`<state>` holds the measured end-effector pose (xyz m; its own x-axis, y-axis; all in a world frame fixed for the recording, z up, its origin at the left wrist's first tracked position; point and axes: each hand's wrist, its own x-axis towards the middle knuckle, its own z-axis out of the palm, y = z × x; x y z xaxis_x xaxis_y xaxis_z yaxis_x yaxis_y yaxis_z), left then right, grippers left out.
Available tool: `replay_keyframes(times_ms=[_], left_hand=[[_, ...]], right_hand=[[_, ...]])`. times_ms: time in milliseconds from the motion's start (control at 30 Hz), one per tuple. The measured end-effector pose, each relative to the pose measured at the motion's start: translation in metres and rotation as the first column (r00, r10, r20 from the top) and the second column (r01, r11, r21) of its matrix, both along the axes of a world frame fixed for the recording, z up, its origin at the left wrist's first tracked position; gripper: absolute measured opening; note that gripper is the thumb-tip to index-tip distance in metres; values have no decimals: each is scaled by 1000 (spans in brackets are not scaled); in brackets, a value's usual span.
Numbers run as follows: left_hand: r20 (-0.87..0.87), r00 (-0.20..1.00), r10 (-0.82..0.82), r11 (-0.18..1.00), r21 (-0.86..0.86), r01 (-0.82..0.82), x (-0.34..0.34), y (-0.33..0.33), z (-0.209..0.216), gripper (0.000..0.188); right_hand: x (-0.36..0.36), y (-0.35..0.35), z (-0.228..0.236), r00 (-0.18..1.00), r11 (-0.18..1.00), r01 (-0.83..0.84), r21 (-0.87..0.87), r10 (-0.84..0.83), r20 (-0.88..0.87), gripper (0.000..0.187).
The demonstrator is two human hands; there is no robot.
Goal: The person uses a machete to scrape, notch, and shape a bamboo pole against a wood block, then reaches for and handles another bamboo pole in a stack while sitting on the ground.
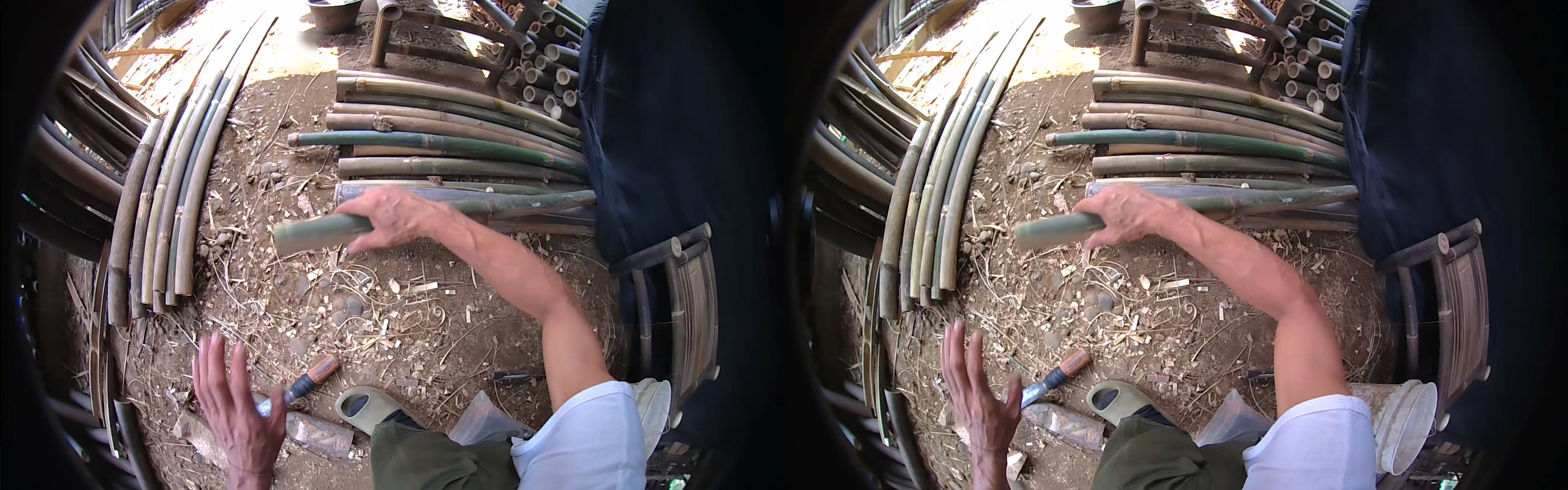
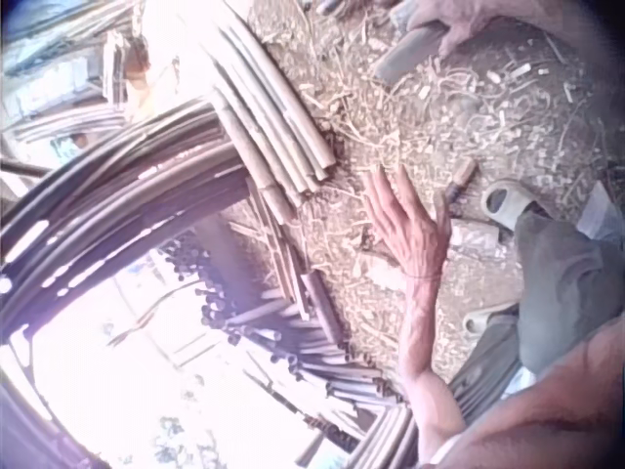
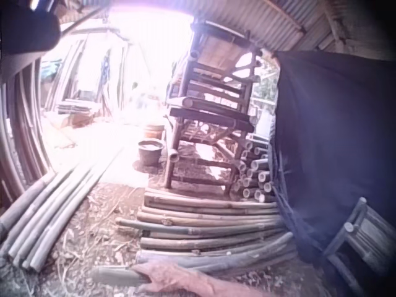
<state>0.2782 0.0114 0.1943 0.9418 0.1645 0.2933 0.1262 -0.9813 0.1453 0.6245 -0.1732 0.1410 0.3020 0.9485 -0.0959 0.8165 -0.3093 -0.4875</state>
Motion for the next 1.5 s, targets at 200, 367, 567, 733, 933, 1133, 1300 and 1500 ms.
replay_keyframes(times_ms=[200, 367, 567, 733, 933, 1133, 1300, 1500], left_hand=[[-36, 995, -98, 943, 316, 104, 101, -60, 30, 48], [-281, 943, -179, 934, 252, 252, 103, -37, 53, 13], [-851, 526, -11, 986, -96, -135, 52, 61, 113, 52], [-710, 546, 445, 895, 378, -237, -74, 177, 160, 62], [-446, 519, 729, 684, 475, -553, -292, 265, 181, 67], [-549, 553, 627, 724, 148, -674, -425, 234, 206, 75], [-475, 785, 398, 782, -272, -561, -257, -1, 219, 84], [-480, 715, 509, 846, 130, -516, -242, -47, 82, 70]], right_hand=[[-86, -24, 91, 954, 996, 41, 75, -17, -300, 89], [-119, -78, 110, 929, 927, -27, 373, -114, 351, 103], [-131, -260, 111, 770, 803, 596, -25, -562, 303, 116], [-93, -319, 11, 519, 685, 684, 250, -698, 493, 106], [-87, -235, -33, 668, 845, 236, 480, -500, 551, 38], [-206, -92, -6, 877, 837, -212, 504, -64, 475, 27], [-326, 36, 35, 892, 828, -452, 330, 412, 188, 46], [-408, 99, 69, 786, 695, -590, 412, 611, 94, 44]])
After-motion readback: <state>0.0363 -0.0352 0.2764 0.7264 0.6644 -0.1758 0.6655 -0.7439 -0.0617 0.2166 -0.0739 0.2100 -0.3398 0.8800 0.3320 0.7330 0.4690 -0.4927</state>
